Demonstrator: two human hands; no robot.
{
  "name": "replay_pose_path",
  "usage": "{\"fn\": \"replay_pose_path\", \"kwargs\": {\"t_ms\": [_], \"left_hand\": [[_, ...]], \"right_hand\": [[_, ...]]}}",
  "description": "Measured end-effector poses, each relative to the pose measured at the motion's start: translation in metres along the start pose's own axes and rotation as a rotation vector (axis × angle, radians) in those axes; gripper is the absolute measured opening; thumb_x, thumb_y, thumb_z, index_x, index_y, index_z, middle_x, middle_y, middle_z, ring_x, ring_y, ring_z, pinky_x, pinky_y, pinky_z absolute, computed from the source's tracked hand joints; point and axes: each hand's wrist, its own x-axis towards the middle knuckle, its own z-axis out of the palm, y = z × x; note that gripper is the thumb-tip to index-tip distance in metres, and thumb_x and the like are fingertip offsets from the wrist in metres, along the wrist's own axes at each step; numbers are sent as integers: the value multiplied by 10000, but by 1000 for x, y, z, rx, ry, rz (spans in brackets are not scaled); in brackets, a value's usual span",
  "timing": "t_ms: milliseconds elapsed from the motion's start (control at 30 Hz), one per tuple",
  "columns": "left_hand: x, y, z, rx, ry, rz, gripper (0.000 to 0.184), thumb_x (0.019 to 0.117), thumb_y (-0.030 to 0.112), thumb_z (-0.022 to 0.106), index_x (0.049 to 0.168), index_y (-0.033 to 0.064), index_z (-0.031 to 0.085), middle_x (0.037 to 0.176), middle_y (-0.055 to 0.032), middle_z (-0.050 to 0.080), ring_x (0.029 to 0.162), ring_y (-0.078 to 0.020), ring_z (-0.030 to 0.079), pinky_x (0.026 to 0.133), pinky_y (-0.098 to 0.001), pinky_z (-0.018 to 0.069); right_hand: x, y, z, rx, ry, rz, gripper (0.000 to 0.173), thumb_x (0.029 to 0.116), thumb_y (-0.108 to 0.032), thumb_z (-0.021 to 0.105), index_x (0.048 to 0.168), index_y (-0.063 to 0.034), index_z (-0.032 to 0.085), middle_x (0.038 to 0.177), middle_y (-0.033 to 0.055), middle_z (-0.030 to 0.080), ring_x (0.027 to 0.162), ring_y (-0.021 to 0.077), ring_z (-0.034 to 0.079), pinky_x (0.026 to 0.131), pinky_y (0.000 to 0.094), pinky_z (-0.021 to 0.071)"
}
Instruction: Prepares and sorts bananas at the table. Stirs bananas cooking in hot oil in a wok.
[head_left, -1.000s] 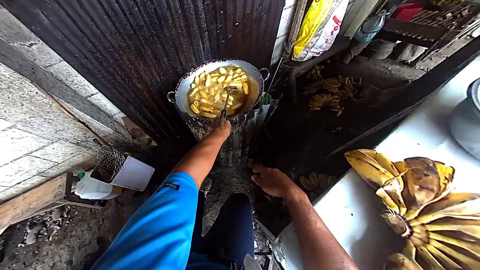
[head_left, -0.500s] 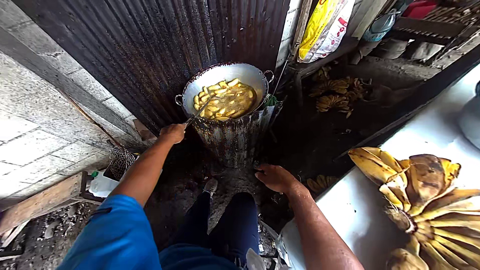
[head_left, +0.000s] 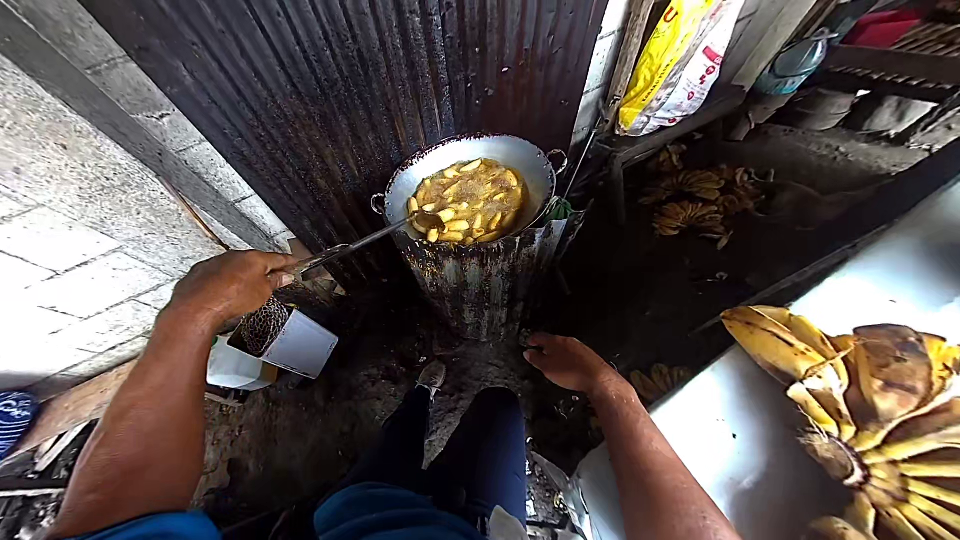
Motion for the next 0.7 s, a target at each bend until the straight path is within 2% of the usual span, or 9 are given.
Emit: {"fn": "replay_pose_path", "kwargs": {"t_ms": [100, 167, 300, 400, 500, 600, 633, 667, 700], "left_hand": [[11, 27, 10, 70, -62, 26, 333, 1047, 299, 593, 1372, 301, 664, 1201, -156, 721, 1100, -435, 674, 898, -740, 481], [32, 55, 37, 130, -90, 75, 344, 1040, 272, 589, 1376, 266, 658, 1168, -195, 720, 1080, -459, 676, 881, -732, 494], [77, 112, 82, 183, -124, 72, 340, 1004, 213, 587, 1336, 183, 653, 1146, -192, 717, 1104, -426, 670, 929, -660, 502], [104, 149, 112, 96, -147, 9, 379, 993, 164, 572, 1366, 106, 613, 1177, -224, 700, 1127, -440, 660, 914, -661, 511], [136, 182, 144, -8, -152, -43, 415, 1031, 206, 524, 1429, 87, 544, 1240, -230, 677, 1165, -433, 651, 911, -653, 521], [170, 209, 163, -176, -171, -72, 405, 1006, 202, 536, 1392, 87, 580, 1291, -223, 657, 1195, -419, 639, 927, -653, 516], [183, 215, 168, -264, -187, -75, 386, 1018, 209, 528, 1373, 71, 586, 1286, -235, 654, 1173, -416, 648, 922, -648, 524], [195, 222, 170, -378, -206, -89, 383, 1034, 216, 507, 1376, 59, 579, 1241, -243, 662, 1083, -395, 680, 871, -611, 552], [204, 230, 172, -539, -235, -130, 412, 1072, 249, 465, 1440, 79, 536, 1170, -227, 663, 930, -337, 683, 778, -525, 568]], "right_hand": [[0, 0, 0, 3, -9, 4, 485, 1072, -423, 477, 1436, -116, 569, 1305, 177, 663, 1240, 344, 622, 1056, 599, 459], [-1, 0, 0, 7, -9, 7, 486, 1072, -426, 476, 1439, -120, 565, 1300, 175, 665, 1229, 342, 628, 1051, 593, 462], [-1, -1, 0, 11, -11, 17, 500, 1070, -437, 474, 1465, -139, 548, 1332, 163, 657, 1255, 333, 620, 1072, 584, 458], [-1, -2, 0, 10, -20, 18, 506, 1072, -438, 467, 1473, -137, 539, 1337, 166, 652, 1257, 336, 616, 1074, 584, 454], [-2, -1, -1, 22, -14, 26, 504, 1072, -434, 468, 1474, -138, 538, 1327, 168, 656, 1245, 342, 622, 1065, 590, 458], [0, 2, 0, 27, -10, 27, 496, 1068, -436, 472, 1459, -141, 549, 1295, 167, 668, 1226, 339, 631, 1046, 593, 470], [0, 1, 0, 27, -13, 28, 495, 1066, -442, 474, 1453, -142, 553, 1287, 167, 670, 1218, 338, 634, 1040, 592, 473], [0, 1, 0, 26, -18, 33, 496, 1066, -446, 472, 1451, -144, 553, 1285, 167, 669, 1213, 338, 635, 1036, 590, 475], [1, 1, 0, 25, -22, 36, 497, 1067, -448, 471, 1453, -145, 551, 1287, 167, 668, 1212, 339, 634, 1035, 590, 474]]}}
